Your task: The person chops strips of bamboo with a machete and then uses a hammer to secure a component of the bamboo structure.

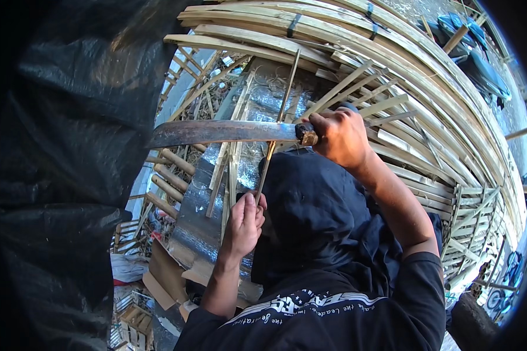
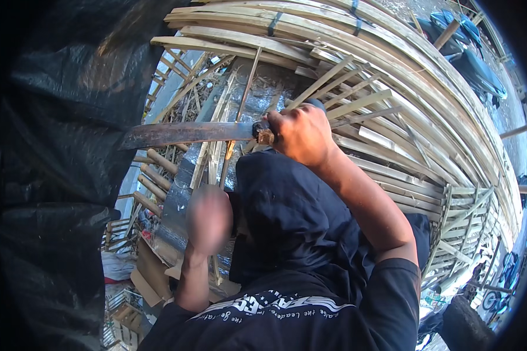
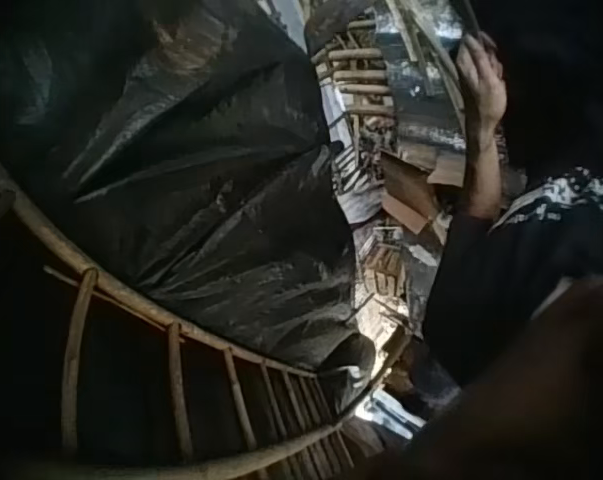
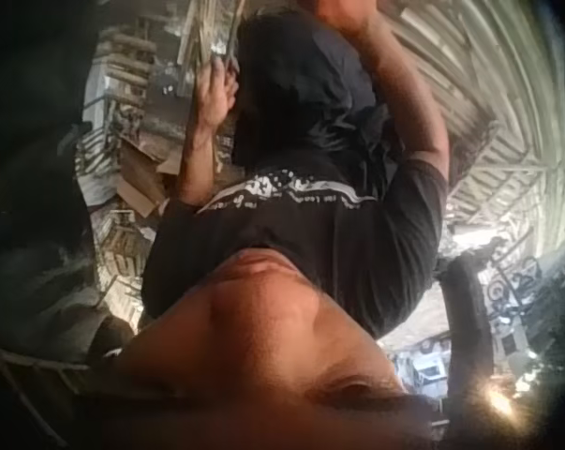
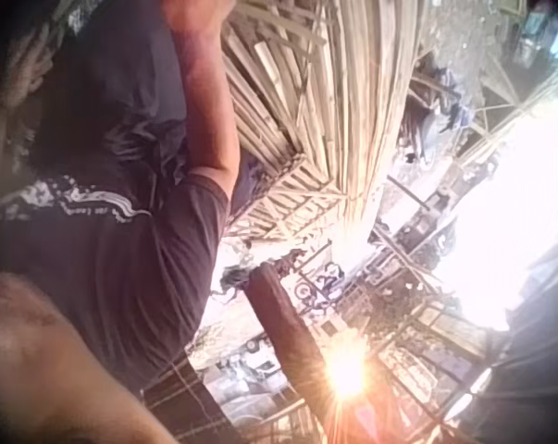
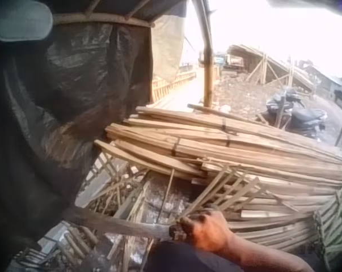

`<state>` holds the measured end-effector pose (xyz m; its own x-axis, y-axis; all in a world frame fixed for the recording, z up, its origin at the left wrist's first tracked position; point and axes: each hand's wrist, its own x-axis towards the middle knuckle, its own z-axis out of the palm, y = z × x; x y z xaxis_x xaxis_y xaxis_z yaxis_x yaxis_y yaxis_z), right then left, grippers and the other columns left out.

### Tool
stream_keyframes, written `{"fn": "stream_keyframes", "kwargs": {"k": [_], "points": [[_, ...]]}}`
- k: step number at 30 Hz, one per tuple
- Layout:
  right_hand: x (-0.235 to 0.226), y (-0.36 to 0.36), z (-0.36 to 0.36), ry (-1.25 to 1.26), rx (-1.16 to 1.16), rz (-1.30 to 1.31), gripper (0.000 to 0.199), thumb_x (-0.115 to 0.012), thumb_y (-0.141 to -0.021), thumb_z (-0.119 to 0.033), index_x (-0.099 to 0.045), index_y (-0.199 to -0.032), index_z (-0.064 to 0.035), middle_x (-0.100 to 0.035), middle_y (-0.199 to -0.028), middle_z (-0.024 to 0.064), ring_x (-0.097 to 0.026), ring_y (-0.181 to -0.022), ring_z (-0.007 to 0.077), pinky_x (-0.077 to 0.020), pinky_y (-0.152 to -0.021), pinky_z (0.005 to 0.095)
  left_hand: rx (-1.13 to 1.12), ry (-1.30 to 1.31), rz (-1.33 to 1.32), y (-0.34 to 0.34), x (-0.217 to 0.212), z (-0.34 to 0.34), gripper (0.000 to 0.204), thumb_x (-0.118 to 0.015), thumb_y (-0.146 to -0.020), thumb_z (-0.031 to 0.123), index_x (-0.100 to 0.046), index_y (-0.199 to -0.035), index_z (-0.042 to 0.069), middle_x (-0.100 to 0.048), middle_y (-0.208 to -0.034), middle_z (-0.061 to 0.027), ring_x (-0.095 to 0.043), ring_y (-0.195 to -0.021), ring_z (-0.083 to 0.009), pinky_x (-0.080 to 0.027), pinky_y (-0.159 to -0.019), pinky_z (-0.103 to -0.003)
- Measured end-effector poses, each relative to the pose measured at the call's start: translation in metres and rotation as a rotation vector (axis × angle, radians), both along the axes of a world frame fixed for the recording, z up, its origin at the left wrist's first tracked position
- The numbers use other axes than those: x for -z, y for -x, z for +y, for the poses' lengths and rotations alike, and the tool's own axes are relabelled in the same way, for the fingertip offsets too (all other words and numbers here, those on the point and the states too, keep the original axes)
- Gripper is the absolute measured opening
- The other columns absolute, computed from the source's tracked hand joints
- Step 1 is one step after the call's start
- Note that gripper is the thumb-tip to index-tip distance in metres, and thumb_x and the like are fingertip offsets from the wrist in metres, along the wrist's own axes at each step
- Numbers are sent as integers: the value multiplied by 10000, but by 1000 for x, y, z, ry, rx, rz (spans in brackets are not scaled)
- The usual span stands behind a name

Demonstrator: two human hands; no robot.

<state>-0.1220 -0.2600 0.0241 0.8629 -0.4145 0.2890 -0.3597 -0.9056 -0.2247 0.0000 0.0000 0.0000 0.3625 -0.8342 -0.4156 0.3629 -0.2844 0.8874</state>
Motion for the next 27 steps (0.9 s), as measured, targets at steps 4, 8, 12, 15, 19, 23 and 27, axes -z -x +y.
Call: {"fn": "stream_keyframes", "kwargs": {"k": [4,8,12,15,19,23,27], "points": [[-9,-14,-16,142,8,-168,93,-693,-846,-196,-675,-845,-105,-639,-644,105,-627,-556,308,-476,-568,422,21,-11,-38,-17,-1,13,415,-315,-1105,411,-515,-962,77,-296,-609,78,-272,-486,-9,-231,-426,-187],[-15,-28,-55,206,187,17,79,-637,-842,-192,-662,-859,-118,-643,-634,106,-664,-564,278,-529,-564,426,25,-66,-42,-14,3,43,418,-300,-1109,389,-514,-933,76,-312,-626,76,-300,-518,-13,-241,-455,-192],[-11,-48,-108,233,465,156,162,-658,-863,-226,-743,-931,-105,-686,-700,153,-707,-639,286,-576,-609,425,59,-54,-204,-20,-4,58,370,-348,-1104,308,-554,-930,55,-381,-614,38,-366,-515,-30,-287,-457,-234],[-8,-43,-115,152,566,137,175,-665,-837,-226,-753,-926,-104,-713,-764,170,-719,-697,322,-581,-672,447,-19,-55,-549,-28,20,52,296,-409,-1095,278,-526,-947,49,-397,-596,60,-380,-494,-20,-293,-436,-200],[4,-42,-88,37,613,22,192,-666,-816,-233,-772,-930,-122,-708,-770,188,-713,-733,357,-566,-708,471,-83,-136,-367,-33,28,54,215,-445,-1082,221,-469,-948,54,-483,-610,23,-458,-503,-31,-344,-434,-210],[0,-27,-37,-104,369,-39,166,-642,-844,-231,-750,-860,-105,-690,-711,186,-697,-681,366,-558,-672,485,-50,-86,-489,-34,51,55,172,-475,-1069,185,-437,-966,53,-523,-623,0,-486,-503,-38,-346,-423,-218],[-12,-22,24,-74,100,34,120,-631,-846,-205,-710,-872,-118,-650,-649,156,-678,-630,348,-539,-596,472,-59,-72,-465,-27,56,49,166,-496,-1058,146,-404,-964,45,-461,-625,15,-418,-536,-43,-346,-483,-226]]}}
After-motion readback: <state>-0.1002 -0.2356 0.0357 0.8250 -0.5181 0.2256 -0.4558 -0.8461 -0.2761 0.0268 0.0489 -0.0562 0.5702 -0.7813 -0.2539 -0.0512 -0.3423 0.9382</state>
